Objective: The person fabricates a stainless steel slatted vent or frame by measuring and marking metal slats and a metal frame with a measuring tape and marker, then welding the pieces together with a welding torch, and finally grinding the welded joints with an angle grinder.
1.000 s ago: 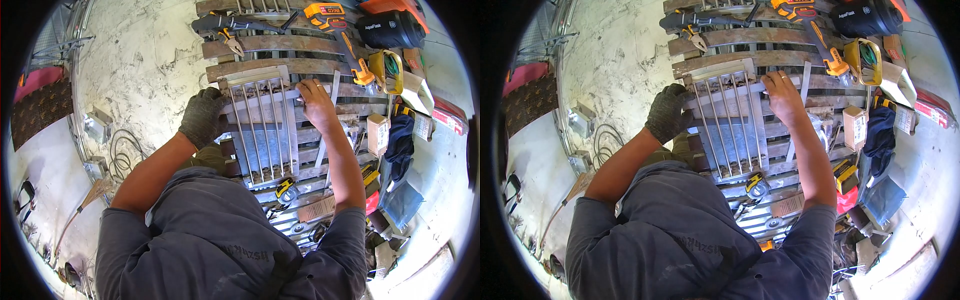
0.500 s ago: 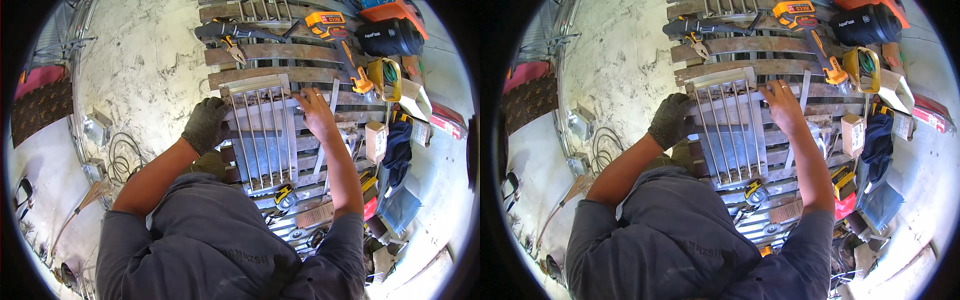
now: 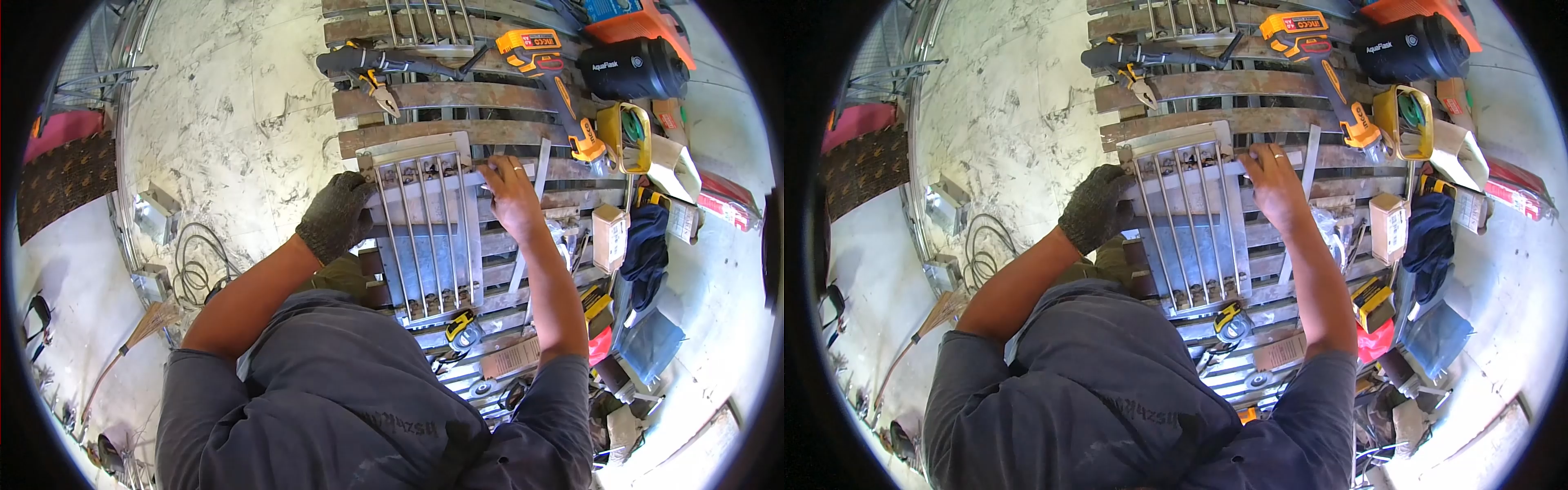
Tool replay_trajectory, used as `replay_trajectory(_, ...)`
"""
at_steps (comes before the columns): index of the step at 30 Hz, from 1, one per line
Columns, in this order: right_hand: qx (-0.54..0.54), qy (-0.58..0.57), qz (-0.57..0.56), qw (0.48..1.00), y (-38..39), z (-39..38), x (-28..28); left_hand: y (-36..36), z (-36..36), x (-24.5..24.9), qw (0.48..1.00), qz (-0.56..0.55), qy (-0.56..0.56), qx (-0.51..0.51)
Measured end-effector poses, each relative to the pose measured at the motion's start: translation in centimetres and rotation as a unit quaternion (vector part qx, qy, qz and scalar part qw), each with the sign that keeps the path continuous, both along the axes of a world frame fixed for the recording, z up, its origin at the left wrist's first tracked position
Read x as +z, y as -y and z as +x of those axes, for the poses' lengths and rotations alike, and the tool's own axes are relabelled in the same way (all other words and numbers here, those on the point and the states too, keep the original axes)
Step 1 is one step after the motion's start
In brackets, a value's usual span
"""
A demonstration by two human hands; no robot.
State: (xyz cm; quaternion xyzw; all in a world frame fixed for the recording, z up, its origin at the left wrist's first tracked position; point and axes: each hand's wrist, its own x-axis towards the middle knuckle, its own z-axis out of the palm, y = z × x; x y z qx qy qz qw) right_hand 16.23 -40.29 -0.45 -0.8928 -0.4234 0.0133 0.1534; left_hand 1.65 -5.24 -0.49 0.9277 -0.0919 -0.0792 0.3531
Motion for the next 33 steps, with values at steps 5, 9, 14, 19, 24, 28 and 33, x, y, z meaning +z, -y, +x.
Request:
replay_trajectory(5,0.0,0.003,0.008,1.0,0.0,0.0,-0.2,0.1,0.2,0.4,1.0,-0.005,0.004,-0.002)
replay_trajectory(9,-0.001,0.006,0.011,1.0,-0.1,-0.1,0.0,-0.1,0.2,0.4,1.0,-0.011,0.002,-0.008)
replay_trajectory(14,-0.006,0.005,0.012,1.0,0.1,-0.2,-0.3,0.0,0.1,-0.1,1.0,0.003,0.013,-0.01)
replay_trajectory(19,-0.005,0.01,0.012,1.0,0.1,-0.2,-0.4,-0.2,-0.1,-0.5,1.0,0.012,0.017,-0.021)
replay_trajectory(24,-0.011,0.004,0.014,1.0,0.1,-0.3,-0.3,-0.4,-0.1,-0.6,0.999,0.004,0.013,-0.03)
replay_trajectory(28,-0.013,-0.004,0.014,1.0,0.0,-0.3,-0.2,-0.4,0.2,-0.2,0.999,0.018,0.002,-0.048)
replay_trajectory(33,-0.007,0.002,0.008,1.0,0.1,-0.3,-0.1,-0.5,0.7,0.4,0.997,0.023,-0.025,-0.065)
